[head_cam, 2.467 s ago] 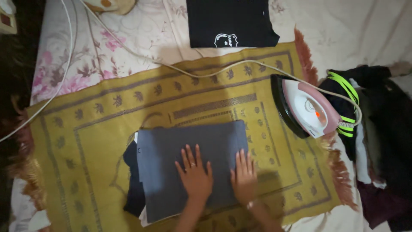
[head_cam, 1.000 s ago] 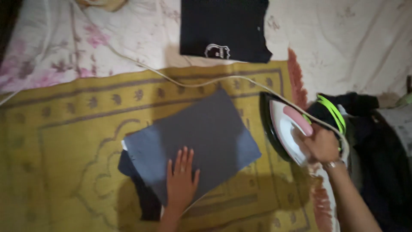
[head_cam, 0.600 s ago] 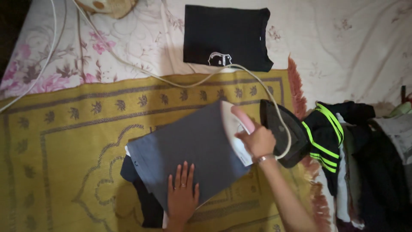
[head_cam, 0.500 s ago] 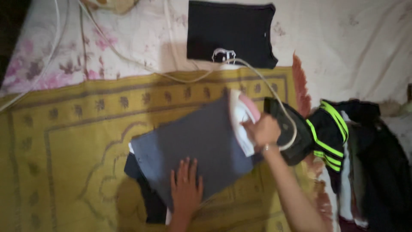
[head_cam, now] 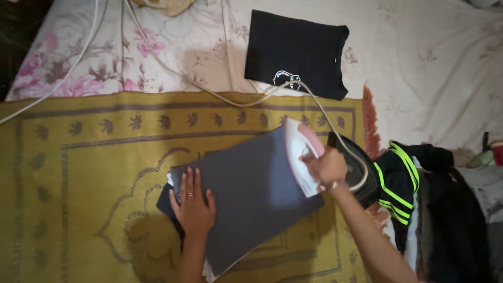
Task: Ironing a polo shirt on a bed using an iron.
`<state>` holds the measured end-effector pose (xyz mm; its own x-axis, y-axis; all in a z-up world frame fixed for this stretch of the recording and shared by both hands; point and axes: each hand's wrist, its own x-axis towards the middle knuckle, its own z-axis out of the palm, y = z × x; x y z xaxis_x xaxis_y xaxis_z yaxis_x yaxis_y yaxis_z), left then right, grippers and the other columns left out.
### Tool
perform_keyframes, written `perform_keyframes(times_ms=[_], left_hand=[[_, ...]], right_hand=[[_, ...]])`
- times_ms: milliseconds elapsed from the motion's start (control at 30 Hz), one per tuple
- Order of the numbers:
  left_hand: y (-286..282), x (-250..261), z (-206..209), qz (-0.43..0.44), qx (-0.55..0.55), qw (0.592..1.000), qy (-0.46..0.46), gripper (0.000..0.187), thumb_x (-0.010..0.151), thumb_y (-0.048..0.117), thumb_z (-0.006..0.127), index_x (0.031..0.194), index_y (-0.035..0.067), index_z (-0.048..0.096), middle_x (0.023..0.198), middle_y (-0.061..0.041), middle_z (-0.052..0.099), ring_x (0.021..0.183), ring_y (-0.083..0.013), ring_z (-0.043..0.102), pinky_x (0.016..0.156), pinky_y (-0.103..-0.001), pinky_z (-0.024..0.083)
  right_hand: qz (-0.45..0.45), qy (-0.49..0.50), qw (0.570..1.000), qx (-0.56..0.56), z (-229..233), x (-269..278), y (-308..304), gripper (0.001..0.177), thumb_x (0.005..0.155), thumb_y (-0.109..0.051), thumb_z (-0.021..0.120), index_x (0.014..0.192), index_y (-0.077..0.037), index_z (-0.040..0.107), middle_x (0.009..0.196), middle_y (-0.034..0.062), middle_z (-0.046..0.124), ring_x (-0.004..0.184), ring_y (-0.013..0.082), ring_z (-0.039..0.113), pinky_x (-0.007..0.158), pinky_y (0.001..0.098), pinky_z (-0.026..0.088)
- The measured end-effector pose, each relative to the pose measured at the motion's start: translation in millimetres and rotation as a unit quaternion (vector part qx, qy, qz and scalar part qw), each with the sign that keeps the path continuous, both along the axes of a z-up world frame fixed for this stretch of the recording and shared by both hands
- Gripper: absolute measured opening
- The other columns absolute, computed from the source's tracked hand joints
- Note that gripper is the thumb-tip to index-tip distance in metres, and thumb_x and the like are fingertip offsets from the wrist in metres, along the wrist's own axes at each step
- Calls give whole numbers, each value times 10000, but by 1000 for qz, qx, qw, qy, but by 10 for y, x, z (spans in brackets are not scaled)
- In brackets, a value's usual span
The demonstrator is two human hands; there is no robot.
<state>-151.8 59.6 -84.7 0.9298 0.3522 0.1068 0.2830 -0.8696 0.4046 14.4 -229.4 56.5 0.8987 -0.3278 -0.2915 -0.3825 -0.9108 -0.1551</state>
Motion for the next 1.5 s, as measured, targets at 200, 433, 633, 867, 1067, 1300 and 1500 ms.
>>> perform_keyframes(times_ms=[200,433,633,867,1067,1300,1500], left_hand=[[12,-13,-52,3,-7,1000,-5,602,992,354,438,1561,162,416,1634,-45,391,1501,-227,364,1207,-580,220],[9,6,-123,-12,0,1000,-13,618,996,360,418,1572,137,404,1649,-52,375,1514,-212,341,1209,-576,226],[289,54,67,-47,-3,999,-14,770,953,501,428,1562,43,316,1655,-115,267,1519,-284,272,1187,-605,210],[651,29,141,-116,79,989,52,813,922,581,481,1573,131,297,1658,-33,237,1502,-233,277,1182,-610,236],[677,-56,-26,-93,-10,996,-3,792,909,496,515,1562,97,312,1642,-109,298,1496,-298,294,1191,-557,218],[773,-75,-31,-82,-54,995,-29,688,1004,398,458,1590,69,309,1654,-112,336,1519,-286,319,1222,-517,229],[825,-87,5,-99,-44,994,-22,637,1047,413,409,1585,80,329,1646,-98,341,1515,-253,317,1216,-481,245]], right_hand=[[-50,74,995,48,-78,-199,-40,486,743,-445,902,914,5,838,741,177,782,602,240,745,635,391,607],[2,-11,999,-39,-58,-267,132,573,688,-531,861,1029,-72,809,842,238,740,784,407,743,722,490,593],[-88,42,994,54,-52,-403,163,541,678,-496,838,1041,-97,818,829,217,786,742,413,778,683,518,620],[119,53,986,-100,-74,-467,457,660,747,-647,770,1143,-121,717,808,193,755,691,345,757,617,476,606],[-154,144,968,133,145,-395,873,587,743,-531,809,840,48,815,758,263,778,656,438,808,591,523,661],[130,-41,990,-29,-239,-1091,1300,530,683,-547,833,1021,-142,775,768,189,756,726,387,747,680,498,593],[-90,61,990,-86,-279,-363,517,653,778,-617,809,1030,-15,779,792,154,771,629,273,777,580,406,635]])
